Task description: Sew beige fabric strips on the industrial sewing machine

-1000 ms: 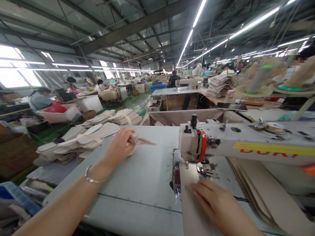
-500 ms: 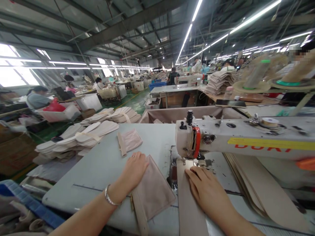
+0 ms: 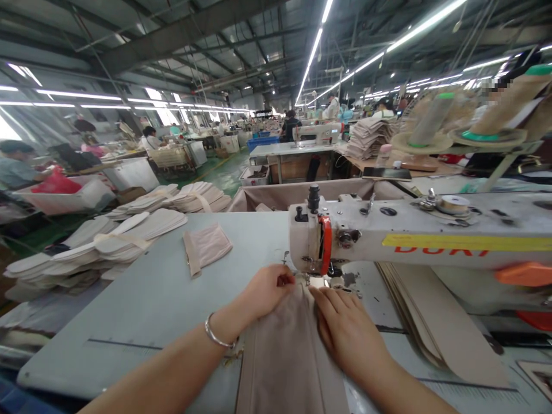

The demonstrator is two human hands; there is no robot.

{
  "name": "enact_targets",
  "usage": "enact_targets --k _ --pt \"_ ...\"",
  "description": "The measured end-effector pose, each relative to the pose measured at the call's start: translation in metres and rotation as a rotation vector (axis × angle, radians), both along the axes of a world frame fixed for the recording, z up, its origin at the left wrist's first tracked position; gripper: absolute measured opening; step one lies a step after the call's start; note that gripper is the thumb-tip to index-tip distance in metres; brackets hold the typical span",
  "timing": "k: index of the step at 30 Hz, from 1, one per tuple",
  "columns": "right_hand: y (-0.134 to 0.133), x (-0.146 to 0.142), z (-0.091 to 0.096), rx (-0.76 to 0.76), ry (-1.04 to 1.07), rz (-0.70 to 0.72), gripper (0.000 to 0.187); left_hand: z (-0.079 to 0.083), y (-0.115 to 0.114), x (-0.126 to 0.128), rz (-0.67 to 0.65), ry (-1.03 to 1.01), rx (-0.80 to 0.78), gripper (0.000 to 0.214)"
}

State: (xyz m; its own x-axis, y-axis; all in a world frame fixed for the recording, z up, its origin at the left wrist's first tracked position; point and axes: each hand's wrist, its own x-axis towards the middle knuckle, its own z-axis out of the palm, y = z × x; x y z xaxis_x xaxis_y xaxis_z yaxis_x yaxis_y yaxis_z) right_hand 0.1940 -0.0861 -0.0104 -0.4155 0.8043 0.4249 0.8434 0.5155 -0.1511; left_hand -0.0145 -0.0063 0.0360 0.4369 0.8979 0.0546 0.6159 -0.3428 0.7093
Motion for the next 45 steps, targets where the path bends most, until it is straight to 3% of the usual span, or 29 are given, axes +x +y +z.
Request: enact_targets --k 5,12,23,31,38,45 --pt "0.001 0.000 0.003 -0.036 -0.005 -0.013 0.048 -0.010 0.008 0.017 -0.022 0.069 0.002 0.009" --pt "0.002 -0.002 0.002 -0.040 -0.006 -0.042 0.052 -0.006 0.007 0.020 -0.077 0.076 -0.029 0.012" --pt "0.002 -0.001 0.003 -0.055 0.035 -0.037 0.044 -0.013 0.012 0.025 -0.059 0.034 0.035 0.016" --pt "0.002 -0.002 0.003 -0.084 0.039 -0.036 0.048 -0.011 0.009 0.028 -0.087 0.014 0.006 0.014" --pt "0.003 -0.002 0.001 -0.111 0.045 -0.049 0.047 -0.009 0.008 0.031 -0.061 0.003 0.080 0.017" --pt "0.004 -0.001 0.001 -0.096 0.045 -0.039 0.044 -0.003 0.009 0.033 -0.011 0.048 0.054 0.017"
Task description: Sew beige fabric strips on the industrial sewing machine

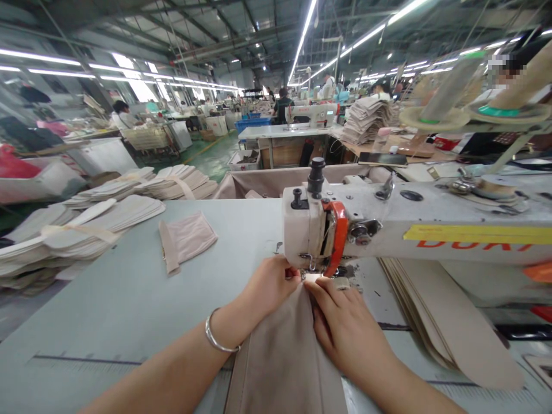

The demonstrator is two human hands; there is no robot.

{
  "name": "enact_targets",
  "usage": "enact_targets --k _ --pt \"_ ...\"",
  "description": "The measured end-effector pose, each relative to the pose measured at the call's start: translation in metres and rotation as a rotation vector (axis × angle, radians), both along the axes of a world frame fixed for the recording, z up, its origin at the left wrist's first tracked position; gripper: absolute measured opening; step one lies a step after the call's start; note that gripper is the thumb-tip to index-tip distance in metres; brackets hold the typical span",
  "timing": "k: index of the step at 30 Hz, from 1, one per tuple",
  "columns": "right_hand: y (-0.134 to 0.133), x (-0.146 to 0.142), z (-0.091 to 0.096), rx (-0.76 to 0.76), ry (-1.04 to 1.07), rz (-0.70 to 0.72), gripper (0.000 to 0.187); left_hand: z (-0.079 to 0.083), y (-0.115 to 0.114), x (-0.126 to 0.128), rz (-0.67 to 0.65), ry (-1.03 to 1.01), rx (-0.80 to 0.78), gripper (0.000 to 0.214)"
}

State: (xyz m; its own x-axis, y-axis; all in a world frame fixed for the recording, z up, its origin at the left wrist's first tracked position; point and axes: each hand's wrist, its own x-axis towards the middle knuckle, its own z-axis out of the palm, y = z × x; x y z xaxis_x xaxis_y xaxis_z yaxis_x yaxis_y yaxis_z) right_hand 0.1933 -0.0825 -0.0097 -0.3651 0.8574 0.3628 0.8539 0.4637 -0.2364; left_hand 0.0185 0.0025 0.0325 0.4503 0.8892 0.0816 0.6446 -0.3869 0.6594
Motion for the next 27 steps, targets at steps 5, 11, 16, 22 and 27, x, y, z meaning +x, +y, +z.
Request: enact_targets --k 5,11,16,22,27 --pt "-0.002 0.000 0.001 -0.007 -0.003 0.006 0.043 0.001 0.000 0.001 -0.005 0.007 0.008 0.016" --pt "-0.001 0.000 -0.002 0.033 -0.008 0.002 0.046 -0.002 0.002 0.000 -0.015 0.014 0.039 0.017" --pt "0.001 -0.001 -0.001 0.028 -0.012 0.001 0.046 -0.002 0.003 0.000 -0.009 0.052 0.048 0.016" --pt "-0.003 0.003 0.000 -0.011 0.025 0.032 0.039 0.000 -0.030 -0.015 -0.153 0.252 0.321 0.020" --pt "-0.004 0.002 -0.001 -0.006 0.013 0.026 0.042 -0.013 -0.048 -0.025 -0.322 0.377 0.437 0.033"
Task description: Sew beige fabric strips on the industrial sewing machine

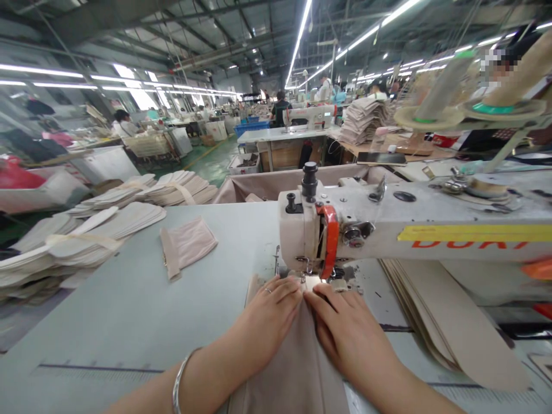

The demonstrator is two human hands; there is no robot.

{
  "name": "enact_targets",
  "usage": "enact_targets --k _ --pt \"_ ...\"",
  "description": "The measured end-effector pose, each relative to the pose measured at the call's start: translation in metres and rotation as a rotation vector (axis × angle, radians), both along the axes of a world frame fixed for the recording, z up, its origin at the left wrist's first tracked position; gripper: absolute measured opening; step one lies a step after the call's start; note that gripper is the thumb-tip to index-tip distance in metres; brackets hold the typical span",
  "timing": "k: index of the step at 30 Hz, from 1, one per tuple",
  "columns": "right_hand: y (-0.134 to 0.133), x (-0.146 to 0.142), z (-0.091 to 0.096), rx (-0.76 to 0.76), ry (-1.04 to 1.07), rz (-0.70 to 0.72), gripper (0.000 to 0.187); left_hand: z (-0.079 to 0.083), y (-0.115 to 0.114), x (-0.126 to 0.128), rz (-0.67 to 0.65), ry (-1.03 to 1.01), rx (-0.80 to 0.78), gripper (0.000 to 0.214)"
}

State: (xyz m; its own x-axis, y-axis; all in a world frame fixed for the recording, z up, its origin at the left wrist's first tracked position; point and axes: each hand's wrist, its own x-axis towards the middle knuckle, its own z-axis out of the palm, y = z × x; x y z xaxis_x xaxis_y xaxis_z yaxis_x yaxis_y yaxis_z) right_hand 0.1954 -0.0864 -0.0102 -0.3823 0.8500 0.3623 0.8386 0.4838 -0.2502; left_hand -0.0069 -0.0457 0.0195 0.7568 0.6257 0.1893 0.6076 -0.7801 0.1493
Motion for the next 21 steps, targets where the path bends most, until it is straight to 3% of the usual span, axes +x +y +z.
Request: enact_targets --k 6,12,16,19,21 --pt "0.001 -0.001 0.002 0.029 -0.011 -0.014 0.044 -0.003 0.008 0.002 -0.001 -0.009 0.029 0.034" --pt "-0.004 0.000 0.003 0.014 0.026 0.024 0.040 0.004 0.004 0.000 -0.024 0.025 0.013 0.033" --pt "-0.004 0.001 -0.002 0.036 0.017 0.018 0.042 0.003 -0.020 -0.009 -0.165 0.072 -0.015 0.038" --pt "-0.002 0.001 -0.004 0.046 -0.008 0.002 0.040 -0.011 -0.045 -0.015 -0.279 -0.065 0.047 0.026" --pt "-0.001 0.000 -0.004 0.051 -0.025 -0.011 0.041 -0.021 -0.057 -0.018 -0.278 -0.145 0.122 0.017"
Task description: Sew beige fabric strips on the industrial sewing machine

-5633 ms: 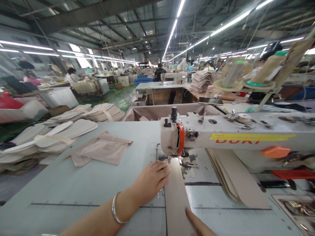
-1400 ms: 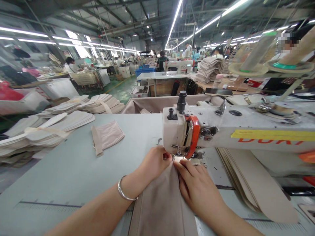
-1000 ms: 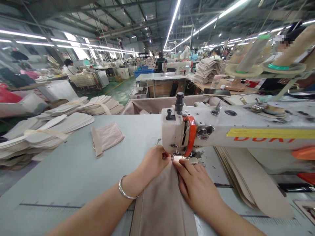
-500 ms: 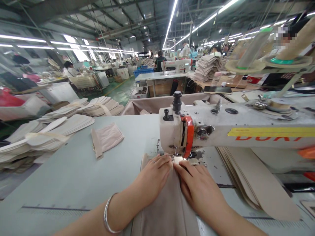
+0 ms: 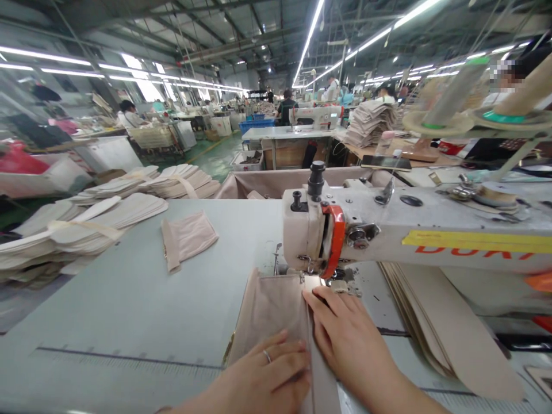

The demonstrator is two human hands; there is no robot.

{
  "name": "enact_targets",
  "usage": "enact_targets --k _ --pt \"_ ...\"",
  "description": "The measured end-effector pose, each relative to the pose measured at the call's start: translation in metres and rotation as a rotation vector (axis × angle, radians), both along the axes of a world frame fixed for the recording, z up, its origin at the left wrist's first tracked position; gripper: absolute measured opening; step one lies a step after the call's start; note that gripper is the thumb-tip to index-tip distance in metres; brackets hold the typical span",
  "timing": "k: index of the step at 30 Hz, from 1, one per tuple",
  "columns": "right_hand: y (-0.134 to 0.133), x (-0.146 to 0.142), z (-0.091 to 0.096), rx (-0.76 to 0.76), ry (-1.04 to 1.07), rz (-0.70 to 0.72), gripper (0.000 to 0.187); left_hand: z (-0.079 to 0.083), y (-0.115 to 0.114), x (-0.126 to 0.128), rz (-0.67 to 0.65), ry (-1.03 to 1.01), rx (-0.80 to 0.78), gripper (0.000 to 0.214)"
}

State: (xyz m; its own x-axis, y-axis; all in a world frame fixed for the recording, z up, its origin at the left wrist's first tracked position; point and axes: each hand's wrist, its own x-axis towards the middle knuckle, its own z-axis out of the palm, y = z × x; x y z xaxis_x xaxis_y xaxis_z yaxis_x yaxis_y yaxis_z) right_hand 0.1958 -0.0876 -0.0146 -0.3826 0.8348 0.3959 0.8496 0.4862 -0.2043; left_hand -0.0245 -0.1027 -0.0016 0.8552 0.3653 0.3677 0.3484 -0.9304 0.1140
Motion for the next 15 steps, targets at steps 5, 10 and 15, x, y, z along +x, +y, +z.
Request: enact_targets --k 5,10,15 --pt "0.001 0.000 0.001 0.003 -0.011 -0.009 0.042 -0.005 -0.004 0.000 0.027 -0.066 0.028 0.015" --pt "0.001 0.000 -0.001 0.023 -0.007 -0.022 0.041 0.007 0.006 0.001 -0.011 0.013 -0.016 0.020" --pt "0.001 -0.001 -0.001 0.034 -0.006 -0.032 0.044 0.012 0.012 0.004 -0.004 0.065 -0.051 0.024"
